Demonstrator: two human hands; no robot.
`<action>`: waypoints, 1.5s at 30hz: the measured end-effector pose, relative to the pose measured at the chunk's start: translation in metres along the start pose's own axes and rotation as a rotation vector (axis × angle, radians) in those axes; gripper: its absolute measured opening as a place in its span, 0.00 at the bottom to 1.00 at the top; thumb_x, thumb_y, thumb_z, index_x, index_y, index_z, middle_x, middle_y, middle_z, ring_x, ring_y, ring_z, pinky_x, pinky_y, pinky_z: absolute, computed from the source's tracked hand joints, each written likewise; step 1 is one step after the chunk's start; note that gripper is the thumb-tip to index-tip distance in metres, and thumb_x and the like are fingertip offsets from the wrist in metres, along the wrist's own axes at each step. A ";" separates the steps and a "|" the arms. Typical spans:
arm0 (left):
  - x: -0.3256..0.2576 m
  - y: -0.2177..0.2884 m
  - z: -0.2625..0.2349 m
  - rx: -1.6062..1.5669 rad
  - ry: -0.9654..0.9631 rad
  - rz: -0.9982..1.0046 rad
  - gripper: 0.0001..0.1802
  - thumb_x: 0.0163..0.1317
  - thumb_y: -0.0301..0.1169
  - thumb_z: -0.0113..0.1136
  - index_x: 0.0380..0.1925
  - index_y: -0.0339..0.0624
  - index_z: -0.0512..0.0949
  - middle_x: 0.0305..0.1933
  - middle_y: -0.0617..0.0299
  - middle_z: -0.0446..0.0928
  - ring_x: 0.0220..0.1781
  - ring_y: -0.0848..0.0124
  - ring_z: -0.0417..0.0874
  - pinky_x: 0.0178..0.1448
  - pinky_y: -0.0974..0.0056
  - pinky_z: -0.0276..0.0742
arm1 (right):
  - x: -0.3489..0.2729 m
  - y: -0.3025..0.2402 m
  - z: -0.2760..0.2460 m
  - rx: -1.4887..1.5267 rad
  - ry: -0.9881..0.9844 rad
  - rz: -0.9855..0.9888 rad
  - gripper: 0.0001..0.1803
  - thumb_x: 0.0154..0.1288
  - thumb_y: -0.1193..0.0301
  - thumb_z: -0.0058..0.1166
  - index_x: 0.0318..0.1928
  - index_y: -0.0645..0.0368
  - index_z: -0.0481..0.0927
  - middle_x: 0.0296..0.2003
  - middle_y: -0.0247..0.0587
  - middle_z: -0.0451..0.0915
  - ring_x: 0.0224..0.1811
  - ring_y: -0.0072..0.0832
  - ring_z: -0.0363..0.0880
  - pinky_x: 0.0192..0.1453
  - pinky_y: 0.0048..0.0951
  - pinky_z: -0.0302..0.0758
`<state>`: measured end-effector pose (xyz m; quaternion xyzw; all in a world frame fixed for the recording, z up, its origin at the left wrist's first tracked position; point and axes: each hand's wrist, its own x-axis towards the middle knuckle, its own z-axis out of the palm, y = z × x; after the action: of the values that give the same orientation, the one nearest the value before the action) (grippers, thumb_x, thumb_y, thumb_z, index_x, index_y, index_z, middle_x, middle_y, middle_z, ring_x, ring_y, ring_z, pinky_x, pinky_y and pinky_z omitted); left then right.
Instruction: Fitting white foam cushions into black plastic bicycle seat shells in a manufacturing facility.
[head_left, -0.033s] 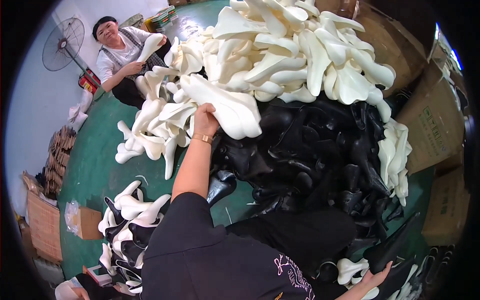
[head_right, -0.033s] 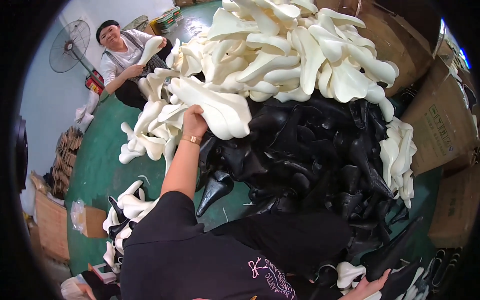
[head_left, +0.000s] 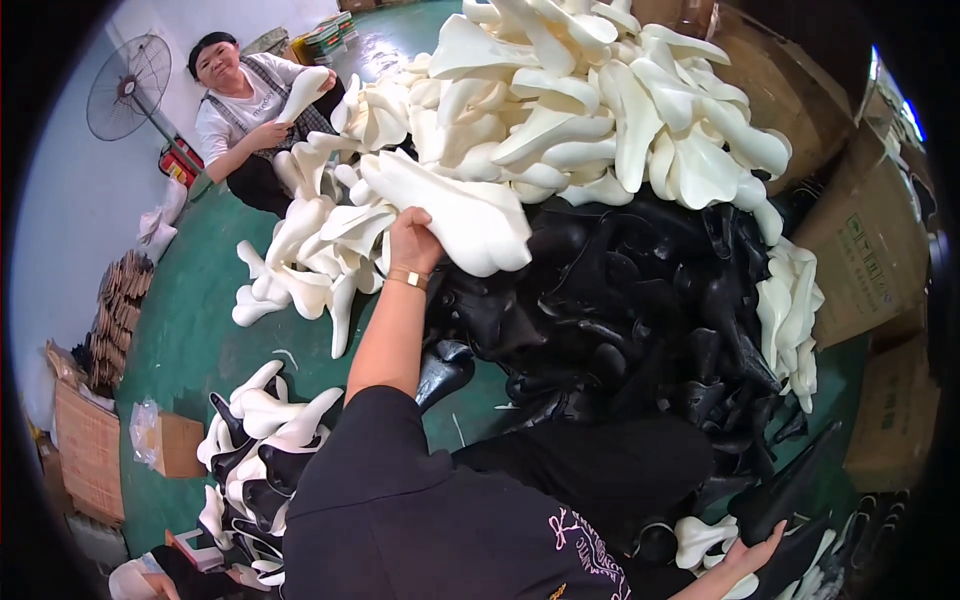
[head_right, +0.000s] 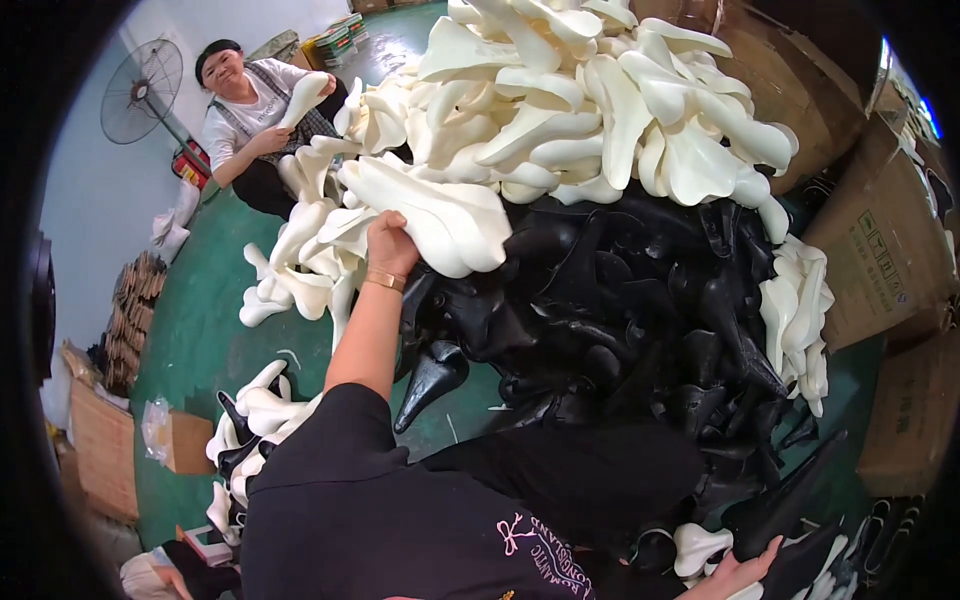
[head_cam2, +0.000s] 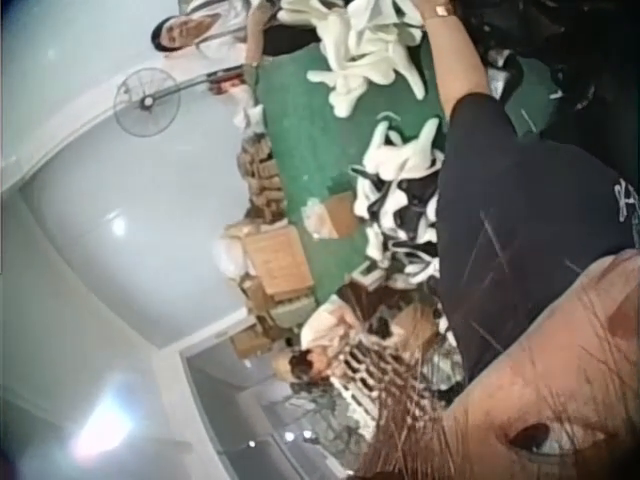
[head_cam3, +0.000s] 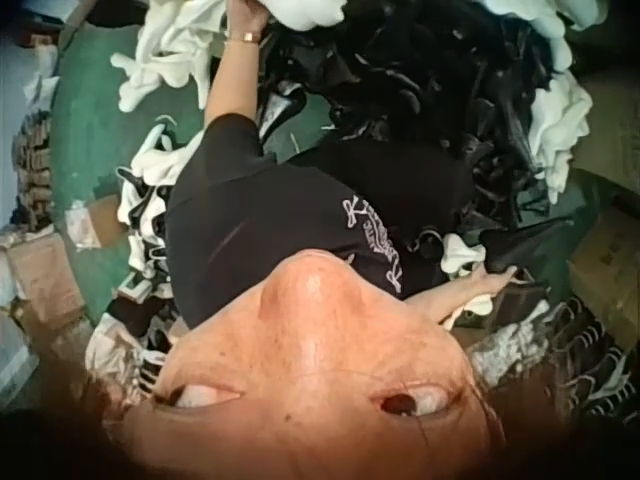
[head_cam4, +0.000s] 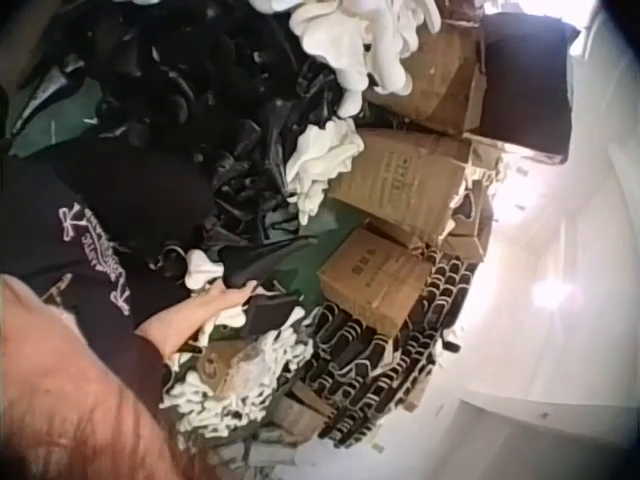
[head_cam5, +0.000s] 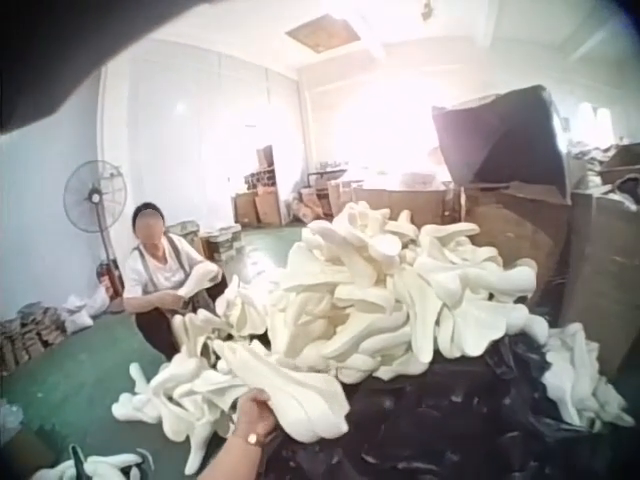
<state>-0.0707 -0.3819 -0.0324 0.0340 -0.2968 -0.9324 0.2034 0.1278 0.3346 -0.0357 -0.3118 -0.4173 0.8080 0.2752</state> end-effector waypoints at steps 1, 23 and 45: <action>-0.007 0.001 0.009 -0.073 -0.079 0.021 0.26 0.52 0.27 0.54 0.54 0.34 0.70 0.52 0.52 0.75 0.56 0.56 0.75 0.67 0.54 0.67 | -0.009 0.000 0.013 0.016 -0.009 0.003 0.27 0.67 0.62 0.54 0.58 0.70 0.70 0.55 0.51 0.75 0.57 0.42 0.74 0.63 0.39 0.70; -0.147 -0.189 0.216 0.605 -0.839 -0.413 0.36 0.47 0.27 0.74 0.55 0.42 0.65 0.49 0.64 0.74 0.50 0.72 0.76 0.55 0.64 0.74 | -0.114 0.029 0.201 -0.679 -0.393 -0.615 0.36 0.50 0.60 0.73 0.55 0.67 0.74 0.44 0.36 0.78 0.44 0.22 0.75 0.54 0.24 0.71; -0.108 -0.173 0.163 0.420 -0.273 -0.203 0.20 0.59 0.25 0.62 0.50 0.34 0.70 0.45 0.56 0.78 0.44 0.69 0.80 0.52 0.65 0.74 | -0.087 0.059 0.242 -0.192 -0.484 -0.324 0.18 0.65 0.67 0.58 0.48 0.68 0.77 0.38 0.33 0.79 0.37 0.17 0.74 0.44 0.19 0.72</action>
<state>-0.0636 -0.1224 -0.0025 -0.0210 -0.5034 -0.8620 0.0553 -0.0035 0.1222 0.0485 -0.0639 -0.5894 0.7614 0.2625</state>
